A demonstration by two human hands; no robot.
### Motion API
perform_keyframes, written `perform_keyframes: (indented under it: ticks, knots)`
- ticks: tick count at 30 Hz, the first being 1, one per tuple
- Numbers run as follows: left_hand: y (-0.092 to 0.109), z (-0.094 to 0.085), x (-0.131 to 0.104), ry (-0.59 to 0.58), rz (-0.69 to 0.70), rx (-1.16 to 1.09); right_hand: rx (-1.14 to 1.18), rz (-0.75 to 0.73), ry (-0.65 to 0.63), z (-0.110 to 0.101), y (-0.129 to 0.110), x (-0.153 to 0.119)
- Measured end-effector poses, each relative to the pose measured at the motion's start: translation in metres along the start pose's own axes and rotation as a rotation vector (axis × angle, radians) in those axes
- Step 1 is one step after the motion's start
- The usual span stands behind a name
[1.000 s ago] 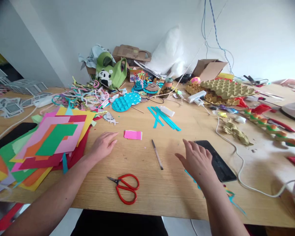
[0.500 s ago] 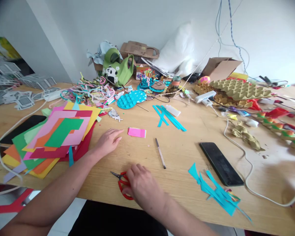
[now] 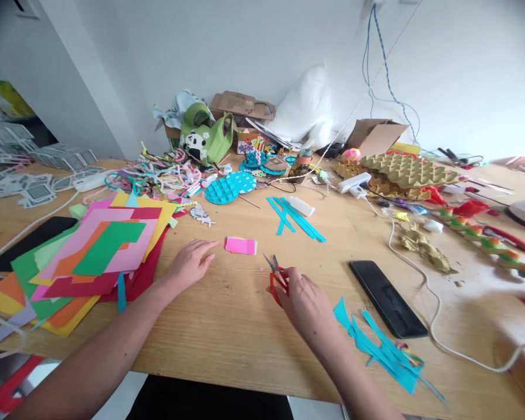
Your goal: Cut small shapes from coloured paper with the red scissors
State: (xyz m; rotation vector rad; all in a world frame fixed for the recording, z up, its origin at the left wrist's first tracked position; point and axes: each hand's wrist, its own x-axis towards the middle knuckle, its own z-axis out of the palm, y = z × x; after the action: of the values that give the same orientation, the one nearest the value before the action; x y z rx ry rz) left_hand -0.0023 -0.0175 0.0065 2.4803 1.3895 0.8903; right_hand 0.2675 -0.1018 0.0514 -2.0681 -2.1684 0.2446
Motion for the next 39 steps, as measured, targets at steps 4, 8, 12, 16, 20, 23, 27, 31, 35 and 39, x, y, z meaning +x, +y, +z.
perform_keyframes:
  ticks: [4,8,12,16,20,23,27,31,35,39]
  knots:
    - [0.001,-0.001,0.0,-0.008,-0.018,-0.007,-0.159,0.182,-0.179,0.003,0.019,0.013]
    - [0.002,-0.002,0.0,-0.028,-0.034,-0.014,-0.153,0.166,-0.201,0.014,0.026,0.024]
    - [0.0,0.002,0.0,-0.037,-0.046,-0.024,-0.036,0.203,-0.15,0.01,0.024,0.073]
    - [-0.002,0.004,0.0,-0.028,-0.048,-0.017,-0.031,0.185,-0.057,-0.002,0.007,0.152]
    - [-0.005,0.003,0.0,-0.012,-0.062,-0.011,-0.03,0.141,0.004,-0.007,-0.012,0.199]
    - [-0.005,0.003,0.001,-0.01,-0.074,-0.013,-0.021,0.07,0.015,-0.004,-0.018,0.194]
    - [0.0,0.006,0.003,-0.029,-0.068,-0.024,0.016,-0.019,-0.051,0.008,-0.019,0.161]
    - [0.009,0.009,0.008,-0.09,-0.036,-0.021,0.062,-0.025,-0.068,0.022,-0.023,0.14]
    - [0.015,0.004,0.015,-0.145,-0.001,-0.015,0.157,-0.009,-0.038,0.028,-0.027,0.138]
    - [0.017,0.0,0.028,-0.143,-0.023,-0.023,0.322,-0.001,-0.02,0.016,-0.019,0.14]
